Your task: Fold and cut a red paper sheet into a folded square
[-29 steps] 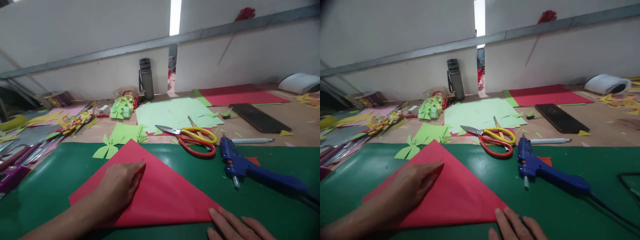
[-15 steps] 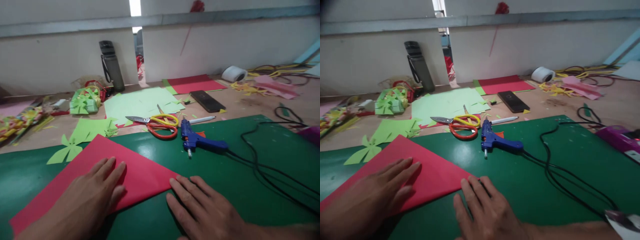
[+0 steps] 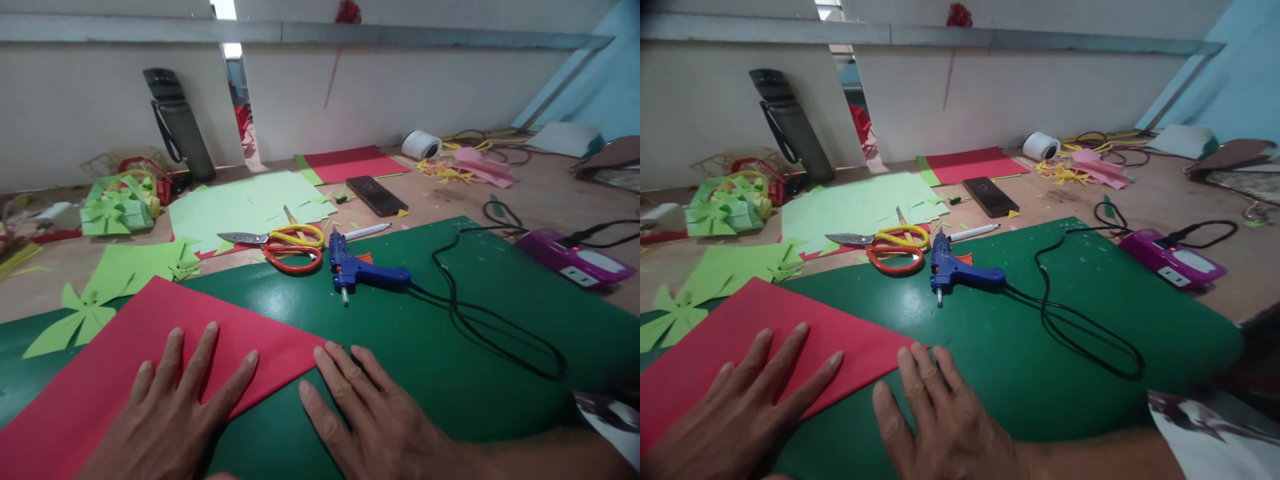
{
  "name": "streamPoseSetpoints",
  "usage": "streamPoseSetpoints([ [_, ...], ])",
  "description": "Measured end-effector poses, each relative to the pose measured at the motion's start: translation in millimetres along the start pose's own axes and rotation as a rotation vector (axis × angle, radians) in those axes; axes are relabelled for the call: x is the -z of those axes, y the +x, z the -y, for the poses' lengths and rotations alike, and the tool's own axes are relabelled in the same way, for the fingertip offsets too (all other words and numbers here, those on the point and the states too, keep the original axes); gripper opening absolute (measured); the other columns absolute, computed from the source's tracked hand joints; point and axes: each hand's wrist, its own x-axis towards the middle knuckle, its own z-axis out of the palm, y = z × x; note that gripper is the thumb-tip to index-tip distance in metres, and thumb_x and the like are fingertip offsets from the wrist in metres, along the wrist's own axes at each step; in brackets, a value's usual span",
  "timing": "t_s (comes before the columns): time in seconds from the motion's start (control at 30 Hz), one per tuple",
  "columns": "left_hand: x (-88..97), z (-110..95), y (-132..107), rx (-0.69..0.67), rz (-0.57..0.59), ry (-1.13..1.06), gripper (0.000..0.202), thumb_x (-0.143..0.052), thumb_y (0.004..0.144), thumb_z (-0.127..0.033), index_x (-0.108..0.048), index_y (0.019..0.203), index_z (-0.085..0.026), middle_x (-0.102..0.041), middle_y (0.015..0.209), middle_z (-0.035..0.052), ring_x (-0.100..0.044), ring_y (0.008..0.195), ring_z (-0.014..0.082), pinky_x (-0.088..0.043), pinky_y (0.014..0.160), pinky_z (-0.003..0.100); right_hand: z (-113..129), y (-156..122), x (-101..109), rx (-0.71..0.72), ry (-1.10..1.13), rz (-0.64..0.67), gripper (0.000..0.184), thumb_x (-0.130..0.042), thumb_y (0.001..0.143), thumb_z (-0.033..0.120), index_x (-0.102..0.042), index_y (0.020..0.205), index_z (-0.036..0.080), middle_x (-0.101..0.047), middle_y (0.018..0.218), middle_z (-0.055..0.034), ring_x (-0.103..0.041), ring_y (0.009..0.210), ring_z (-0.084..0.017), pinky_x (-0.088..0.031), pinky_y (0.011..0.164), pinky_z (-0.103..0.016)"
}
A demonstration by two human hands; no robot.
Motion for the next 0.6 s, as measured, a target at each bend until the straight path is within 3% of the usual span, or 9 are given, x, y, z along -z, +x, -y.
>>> streamPoseSetpoints([
  [0.07, 1.2, 0, 0, -0.006, 0.015, -0.002, 0.091, -0.044, 0.065, -0.083, -0.036, 0.141, -0.034, -0.020, 0.152, 0.0123, -0.011, 0.131, 0.0564, -0.024, 0.090, 0.073, -3, -4, 4, -0.002, -0.032, 0.034, 0.040, -0.034, 0.092, 0.032, -0.056, 0.117, 0.011, -0.066, 0.112, -0.0209, -0.059, 0.107, -0.035, -0.045, 0.084, -0.049],
  [0.2, 3.1, 0, -1, -0.036, 0.019, -0.011, 0.096, -0.046, 0.060, -0.085, -0.031, 0.142, -0.037, -0.016, 0.153, 0.0132, -0.009, 0.131, 0.0578, -0.024, 0.087, 0.075, -11, -14, 15, -0.038, -0.027, 0.105, 0.071, -0.022, 0.091, 0.060, -0.056, 0.119, 0.005, -0.061, 0.119, -0.0232, -0.055, 0.112, -0.037, -0.041, 0.086, -0.051],
  [0.37, 7.8, -2, 3, -0.026, 0.039, -0.041, 0.092, -0.046, 0.060, -0.086, -0.040, 0.138, -0.036, -0.020, 0.152, 0.0129, -0.008, 0.130, 0.0598, -0.026, 0.084, 0.077, -25, -17, 30, -0.106, 0.000, 0.103, 0.063, -0.038, 0.090, 0.055, -0.056, 0.119, 0.002, -0.063, 0.117, -0.0215, -0.055, 0.111, -0.034, -0.038, 0.091, -0.052],
  [0.47, 25.9, -9, 10, -0.012, 0.065, -0.059, 0.088, -0.045, 0.063, -0.084, -0.039, 0.138, -0.037, -0.025, 0.150, 0.0150, -0.015, 0.128, 0.0596, -0.030, 0.083, 0.077, -29, -1, 34, -0.119, 0.040, 0.049, 0.059, -0.043, 0.090, 0.051, -0.055, 0.121, 0.002, -0.062, 0.118, -0.0213, -0.054, 0.113, -0.034, -0.038, 0.092, -0.054],
  [0.6, 60.2, -23, 24, 0.063, 0.278, -0.126, 0.080, -0.041, 0.074, -0.077, -0.033, 0.141, -0.035, -0.034, 0.144, 0.0220, -0.026, 0.127, 0.0567, -0.031, 0.084, 0.077, -19, 41, 34, -0.032, 0.229, 0.102, 0.057, -0.047, 0.089, 0.049, -0.053, 0.124, 0.005, -0.056, 0.129, -0.0197, -0.047, 0.123, -0.032, -0.040, 0.097, -0.050],
])
